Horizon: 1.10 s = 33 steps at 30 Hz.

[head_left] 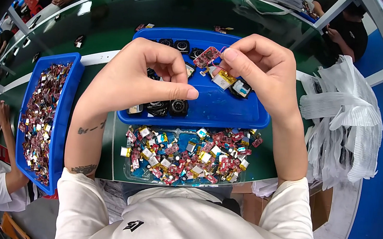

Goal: Assemble small electronic components by connecting battery modules and lenses into plastic housings.

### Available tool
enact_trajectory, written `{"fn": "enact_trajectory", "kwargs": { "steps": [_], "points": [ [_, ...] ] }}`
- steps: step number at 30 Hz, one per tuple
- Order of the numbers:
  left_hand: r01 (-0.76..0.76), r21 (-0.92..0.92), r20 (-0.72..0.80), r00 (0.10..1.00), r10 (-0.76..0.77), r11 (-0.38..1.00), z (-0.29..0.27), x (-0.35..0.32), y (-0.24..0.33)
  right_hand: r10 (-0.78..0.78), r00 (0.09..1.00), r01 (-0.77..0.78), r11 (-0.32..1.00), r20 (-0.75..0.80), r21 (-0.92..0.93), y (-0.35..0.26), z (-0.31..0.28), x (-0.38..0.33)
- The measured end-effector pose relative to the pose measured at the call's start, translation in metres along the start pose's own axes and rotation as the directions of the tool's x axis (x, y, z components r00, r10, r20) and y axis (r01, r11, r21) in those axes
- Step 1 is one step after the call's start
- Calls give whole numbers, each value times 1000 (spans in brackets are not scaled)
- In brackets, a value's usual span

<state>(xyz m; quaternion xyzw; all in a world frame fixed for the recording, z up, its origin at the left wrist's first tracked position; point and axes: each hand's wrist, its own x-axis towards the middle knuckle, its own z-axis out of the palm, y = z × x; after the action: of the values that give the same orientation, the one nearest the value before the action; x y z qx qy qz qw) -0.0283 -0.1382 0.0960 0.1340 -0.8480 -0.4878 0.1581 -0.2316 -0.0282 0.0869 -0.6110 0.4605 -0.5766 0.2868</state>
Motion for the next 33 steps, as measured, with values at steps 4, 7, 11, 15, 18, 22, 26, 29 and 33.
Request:
{"fn": "enact_trajectory", "kwargs": {
  "steps": [4, 7, 11, 15, 18, 22, 26, 29, 33],
  "points": [
    [-107, 63, -198, 973, 117, 992, 4, 2, 5, 21, 999, -22, 999, 26, 31, 1, 4, -1],
    [-140, -11, -222, 966, 134, 990, 9, 5, 3, 34, 997, -36, 999, 65, 22, 3, 7, -1],
    [-101, -102, -237, 969, 74, 990, 8, 5, 2, -43, 999, 41, 994, -23, -105, 5, 9, 0],
    [-118, -76, -257, 962, 95, 990, 10, 5, 2, -45, 998, 41, 990, -31, -134, 6, 7, 0],
    [-139, -47, -263, 957, 122, 989, 10, 5, 2, 61, 998, -62, 998, -32, -30, 1, 6, 0],
    [-128, -82, -321, 942, 96, 988, 11, 5, 2, 107, 994, -108, 991, 24, 77, 0, 3, 0],
    [-117, -310, -302, 953, 20, 944, 15, 4, 6, 108, 992, -120, 965, 66, 234, 1, 6, -1],
    [-88, -311, -240, 971, 12, 946, 14, 5, 3, 81, 990, -107, 962, 114, 250, 0, 9, -3],
    [-124, -353, -146, 986, 76, 927, 14, 5, 0, 45, 983, -97, 950, 176, 296, 3, 9, -1]
  ]
}}
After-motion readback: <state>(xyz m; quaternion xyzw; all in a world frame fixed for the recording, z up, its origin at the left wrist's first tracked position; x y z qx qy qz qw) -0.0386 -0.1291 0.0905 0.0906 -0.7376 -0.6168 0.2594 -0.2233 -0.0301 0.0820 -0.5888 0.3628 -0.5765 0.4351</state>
